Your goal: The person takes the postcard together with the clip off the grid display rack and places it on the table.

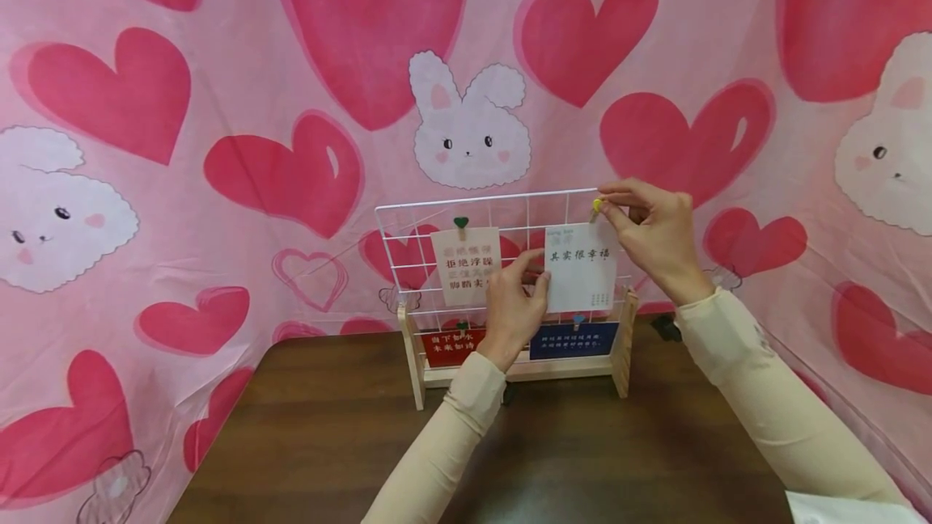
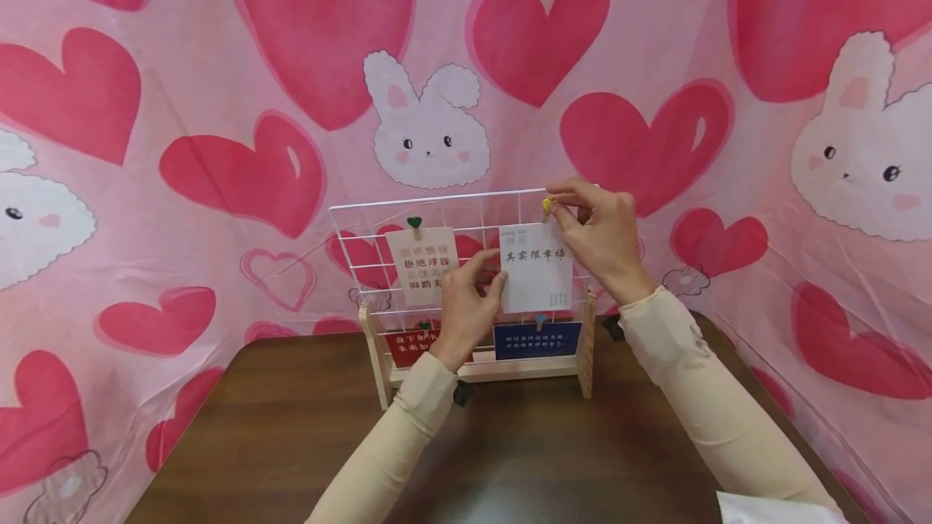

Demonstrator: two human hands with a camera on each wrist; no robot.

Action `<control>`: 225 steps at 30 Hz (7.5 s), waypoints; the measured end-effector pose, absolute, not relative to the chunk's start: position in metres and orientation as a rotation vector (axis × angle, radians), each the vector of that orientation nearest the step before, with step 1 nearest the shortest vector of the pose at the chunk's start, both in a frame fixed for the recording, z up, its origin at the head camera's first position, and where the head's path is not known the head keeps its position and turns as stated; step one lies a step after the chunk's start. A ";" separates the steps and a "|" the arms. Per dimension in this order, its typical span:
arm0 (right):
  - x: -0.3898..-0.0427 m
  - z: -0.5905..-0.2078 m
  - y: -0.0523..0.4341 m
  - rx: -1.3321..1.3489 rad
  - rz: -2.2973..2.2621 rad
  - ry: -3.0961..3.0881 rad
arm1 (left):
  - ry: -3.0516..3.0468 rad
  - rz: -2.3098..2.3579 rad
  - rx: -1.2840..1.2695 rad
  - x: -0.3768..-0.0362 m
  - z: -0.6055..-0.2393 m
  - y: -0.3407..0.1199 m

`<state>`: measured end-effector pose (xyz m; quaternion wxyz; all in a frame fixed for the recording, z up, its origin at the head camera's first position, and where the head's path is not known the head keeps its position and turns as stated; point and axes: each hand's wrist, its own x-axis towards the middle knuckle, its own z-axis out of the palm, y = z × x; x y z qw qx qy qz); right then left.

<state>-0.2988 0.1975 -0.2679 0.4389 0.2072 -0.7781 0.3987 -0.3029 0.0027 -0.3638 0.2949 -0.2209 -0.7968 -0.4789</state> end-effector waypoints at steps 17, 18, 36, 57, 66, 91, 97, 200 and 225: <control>-0.274 -0.282 0.223 0.506 1.034 -1.856 | -2.136 -1.392 -0.609 -0.287 -0.374 0.009; -0.273 -0.284 0.225 0.499 1.035 -1.857 | -2.138 -1.398 -0.608 -0.286 -0.374 0.009; -0.263 -0.336 0.263 0.366 0.981 -1.980 | -2.277 -1.530 -0.578 -0.264 -0.396 -0.003; -0.274 -0.432 0.291 0.174 1.013 -2.197 | -2.459 -1.680 -0.563 -0.245 -0.445 -0.002; -0.275 -0.451 0.294 0.102 0.978 -2.363 | -2.517 -1.736 -0.549 -0.246 -0.462 0.004; -0.283 -0.478 0.302 0.130 0.966 -2.610 | -2.649 -1.809 -0.548 -0.224 -0.493 0.022; -0.285 -0.484 0.308 0.177 1.005 -2.821 | -2.743 -1.793 -0.551 -0.217 -0.499 0.031; -0.311 -0.490 0.324 0.344 0.978 -3.155 | -3.029 -1.276 -0.703 -0.221 -0.505 0.072; -0.265 -0.409 0.303 0.304 0.732 -2.523 | -2.200 -1.285 -0.193 -0.259 -0.396 -0.096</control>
